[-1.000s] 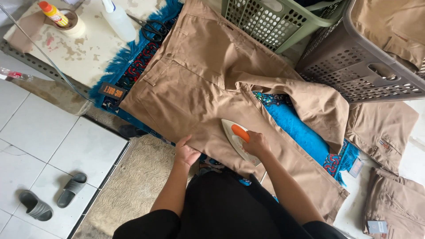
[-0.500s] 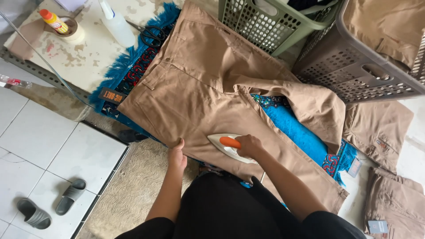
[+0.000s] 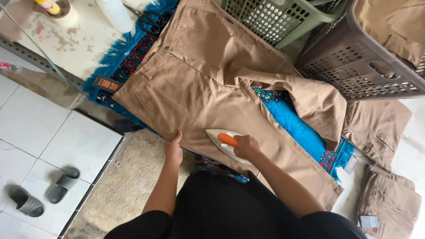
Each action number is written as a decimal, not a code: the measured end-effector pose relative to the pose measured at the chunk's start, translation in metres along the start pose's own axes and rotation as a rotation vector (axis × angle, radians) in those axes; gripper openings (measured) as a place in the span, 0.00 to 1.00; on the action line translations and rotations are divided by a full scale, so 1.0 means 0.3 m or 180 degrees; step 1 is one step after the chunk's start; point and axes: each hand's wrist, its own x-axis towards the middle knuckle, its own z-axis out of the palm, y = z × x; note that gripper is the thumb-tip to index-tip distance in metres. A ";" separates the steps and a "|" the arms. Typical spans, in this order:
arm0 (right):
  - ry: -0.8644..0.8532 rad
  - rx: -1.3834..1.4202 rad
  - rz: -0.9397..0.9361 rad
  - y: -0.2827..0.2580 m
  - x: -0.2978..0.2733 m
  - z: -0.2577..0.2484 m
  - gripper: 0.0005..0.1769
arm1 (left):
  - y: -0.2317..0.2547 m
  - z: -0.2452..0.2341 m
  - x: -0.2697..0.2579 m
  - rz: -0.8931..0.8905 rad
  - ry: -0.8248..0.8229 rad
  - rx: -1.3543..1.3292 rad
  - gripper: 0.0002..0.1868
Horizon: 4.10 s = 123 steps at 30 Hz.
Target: The person irons a pair of brown trousers laid flat on a blue patterned mat. They use a white and orange iron to smooth the fabric, moving it back and forth across the legs and waist area while holding the garment in place with their other hand.
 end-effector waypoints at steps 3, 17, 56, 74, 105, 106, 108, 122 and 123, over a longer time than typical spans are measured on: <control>0.0599 -0.0023 -0.0083 0.035 0.003 0.033 0.16 | -0.158 -0.033 0.033 0.0854 0.0877 0.0788 0.32; 0.0705 0.0407 -0.0099 0.234 0.314 -0.011 0.33 | -0.341 -0.150 -0.136 0.4385 -0.2897 0.5129 0.28; 0.0021 -0.0180 -0.0121 -0.126 -0.042 0.014 0.23 | -0.267 -0.177 0.052 -0.0380 0.0076 0.0705 0.27; 0.0104 -0.0208 0.0077 -0.075 -0.021 0.016 0.22 | -0.488 -0.131 -0.115 -0.0787 -0.0781 0.1622 0.27; -0.0080 -0.0400 0.0483 1.163 -0.461 0.424 0.31 | -1.652 0.158 -0.449 -0.0201 -0.1183 0.1999 0.14; -0.0086 -0.0467 0.0425 1.125 -0.436 0.415 0.31 | -1.650 0.145 -0.464 -0.0195 -0.1123 0.1934 0.14; -0.0023 -0.0547 0.0320 1.040 -0.392 0.410 0.29 | -1.641 0.107 -0.494 -0.0208 -0.1231 0.2738 0.14; 0.0178 -0.0136 -0.0909 0.050 -0.124 0.009 0.30 | -1.411 -0.171 -0.622 -0.0347 -0.2039 0.3701 0.29; 0.0152 -0.0100 -0.0939 0.033 -0.145 -0.010 0.32 | -1.426 -0.148 -0.610 -0.0409 -0.1886 0.3476 0.29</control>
